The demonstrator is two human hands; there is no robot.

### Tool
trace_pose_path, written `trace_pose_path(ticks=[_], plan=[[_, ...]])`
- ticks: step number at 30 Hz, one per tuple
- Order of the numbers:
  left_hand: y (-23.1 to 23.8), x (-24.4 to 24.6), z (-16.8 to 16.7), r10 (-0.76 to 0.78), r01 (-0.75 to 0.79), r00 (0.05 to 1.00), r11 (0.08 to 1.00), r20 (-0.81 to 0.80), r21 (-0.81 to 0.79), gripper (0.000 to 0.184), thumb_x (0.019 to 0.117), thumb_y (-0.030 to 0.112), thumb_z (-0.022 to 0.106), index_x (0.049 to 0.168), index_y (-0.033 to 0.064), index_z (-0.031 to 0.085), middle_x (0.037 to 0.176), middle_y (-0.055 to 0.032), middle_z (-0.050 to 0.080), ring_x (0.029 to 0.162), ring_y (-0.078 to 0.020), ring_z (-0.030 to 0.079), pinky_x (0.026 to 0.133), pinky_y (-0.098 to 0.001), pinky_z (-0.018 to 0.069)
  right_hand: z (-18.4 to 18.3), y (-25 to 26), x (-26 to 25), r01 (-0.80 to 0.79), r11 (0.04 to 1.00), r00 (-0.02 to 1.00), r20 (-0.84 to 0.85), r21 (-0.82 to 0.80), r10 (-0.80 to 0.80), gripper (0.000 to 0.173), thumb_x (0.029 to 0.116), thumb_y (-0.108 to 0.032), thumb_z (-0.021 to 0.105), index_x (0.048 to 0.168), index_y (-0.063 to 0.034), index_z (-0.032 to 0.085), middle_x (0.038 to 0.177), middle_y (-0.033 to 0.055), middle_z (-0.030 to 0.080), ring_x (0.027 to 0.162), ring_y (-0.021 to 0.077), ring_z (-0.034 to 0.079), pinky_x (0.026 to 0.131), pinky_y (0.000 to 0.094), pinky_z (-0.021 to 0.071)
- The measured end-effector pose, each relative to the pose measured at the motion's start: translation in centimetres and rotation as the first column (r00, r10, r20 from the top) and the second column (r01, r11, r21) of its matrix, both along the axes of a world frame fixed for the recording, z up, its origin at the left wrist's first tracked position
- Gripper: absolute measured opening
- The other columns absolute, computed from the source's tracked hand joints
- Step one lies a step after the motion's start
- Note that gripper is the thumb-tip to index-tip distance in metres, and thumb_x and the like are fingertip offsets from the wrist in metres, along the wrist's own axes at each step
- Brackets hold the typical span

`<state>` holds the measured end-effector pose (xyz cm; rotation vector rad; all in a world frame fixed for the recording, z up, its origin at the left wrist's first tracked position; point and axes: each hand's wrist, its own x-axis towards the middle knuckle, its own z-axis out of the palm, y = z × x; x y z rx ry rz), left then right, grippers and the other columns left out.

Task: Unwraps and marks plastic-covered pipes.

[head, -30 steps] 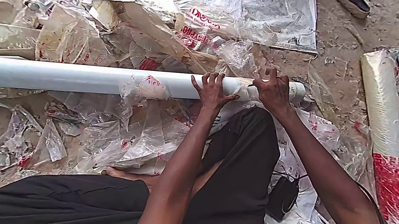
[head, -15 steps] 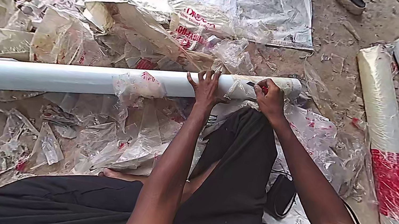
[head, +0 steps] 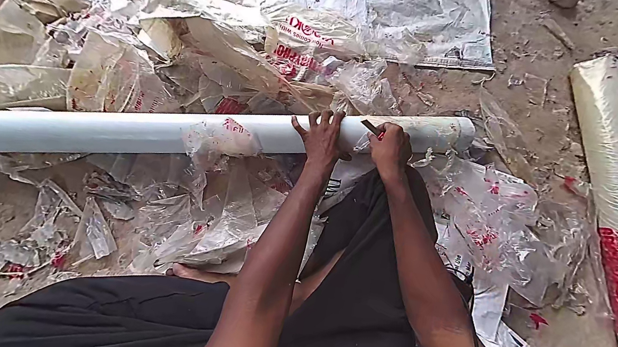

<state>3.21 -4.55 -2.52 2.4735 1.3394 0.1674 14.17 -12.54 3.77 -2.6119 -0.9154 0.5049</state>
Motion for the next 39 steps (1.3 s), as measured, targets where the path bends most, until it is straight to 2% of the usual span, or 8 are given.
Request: trace_pose_path(ticks=[6,12,16,19,21,25,30,39], plan=[[2.8,1.0,1.5,-0.052,0.031,0.986,0.991,-0.159,-0.132,0.116,0.0495,0.064,0.094,0.151,0.0304,0.049,0.147,-0.0123,0.056,0.143,-0.0454,0.042,0.109,-0.0860,0.0169,-1.9,-5.3,0.6,-0.388,0.876,0.922,0.142,0.288,0.361,0.015,0.0920,0.000,0.069,0.107,0.0006,0.068,0.099,0.0224,0.068,0.087,0.0412,0.068,0.073,0.0600,0.0540],[5.6,0.4,1.8,-0.237,0.226,0.965,0.968,-0.111,-0.109,0.128,0.0483,0.076,0.089,0.153,0.0171,0.045,0.154,-0.0217,0.046,0.144,-0.0484,0.039,0.100,-0.0799,0.0361,-1.1,-4.9,4.0,-0.485,0.799,0.869,0.095,0.356,0.485,0.013,0.0910,0.004,0.068,0.104,0.0035,0.070,0.095,0.0213,0.071,0.085,0.0349,0.069,0.080,0.0542,0.0542],[7.3,-0.5,0.5,-0.350,0.350,0.936,0.937,0.042,0.023,0.068,0.0912,0.071,0.060,0.140,0.0238,0.061,0.144,-0.0128,0.060,0.136,-0.0410,0.051,0.100,-0.0654,0.0437,-1.7,-5.0,4.3,-0.444,0.800,0.886,0.064,0.404,0.460,0.024,0.0933,0.000,0.068,0.116,0.0036,0.062,0.093,0.0191,0.066,0.071,0.0285,0.061,0.067,0.0468,0.0521],[7.2,0.3,0.1,-0.276,0.267,0.957,0.958,0.086,0.100,0.045,0.1079,0.050,0.039,0.127,0.0210,0.068,0.130,-0.0094,0.069,0.123,-0.0362,0.062,0.093,-0.0571,0.0480,-2.0,-3.4,3.9,-0.484,0.851,0.874,0.138,0.201,0.465,0.083,0.0887,-0.033,0.081,0.156,-0.0055,0.041,0.101,0.0181,0.067,0.083,0.0355,0.065,0.073,0.0568,0.0526],[7.7,0.7,0.6,-0.238,0.235,0.968,0.971,0.084,0.040,0.044,0.1096,0.043,0.037,0.125,0.0175,0.070,0.126,-0.0102,0.071,0.120,-0.0343,0.065,0.098,-0.0565,0.0491,-2.7,-2.2,3.5,-0.517,0.852,0.834,0.273,0.080,0.481,0.068,0.0857,-0.033,0.083,0.146,-0.0102,0.060,0.107,0.0223,0.068,0.086,0.0394,0.067,0.075,0.0591,0.0507],[9.8,1.5,1.8,-0.171,0.172,0.985,0.980,0.016,-0.097,0.048,0.1099,0.038,0.033,0.122,0.0105,0.070,0.124,-0.0174,0.071,0.123,-0.0377,0.065,0.101,-0.0613,0.0476,-3.5,0.2,3.5,-0.518,0.834,0.786,0.490,0.192,0.376,0.028,0.0883,0.004,0.064,0.106,-0.0093,0.081,0.129,0.0206,0.067,0.078,0.0374,0.068,0.070,0.0534,0.0535],[11.7,2.8,2.4,0.027,-0.027,1.000,0.997,0.008,-0.075,0.043,0.1071,0.037,0.038,0.119,0.0134,0.073,0.118,-0.0156,0.074,0.116,-0.0373,0.067,0.095,-0.0631,0.0486,-3.9,-0.1,4.3,-0.534,0.771,0.815,0.456,0.347,0.359,0.030,0.0879,0.009,0.061,0.109,-0.0035,0.079,0.109,0.0174,0.076,0.090,0.0382,0.074,0.076,0.0550,0.0559],[16.2,5.4,3.2,0.117,-0.116,0.993,0.991,-0.019,0.066,0.041,0.1095,0.032,0.039,0.121,0.0105,0.072,0.118,-0.0175,0.074,0.114,-0.0376,0.069,0.093,-0.0604,0.0504,-3.1,-6.5,2.6,-0.516,0.720,0.848,0.393,0.464,0.355,0.028,0.0902,0.006,0.061,0.109,-0.0029,0.080,0.110,0.0176,0.075,0.092,0.0321,0.073,0.077,0.0453,0.0545]])
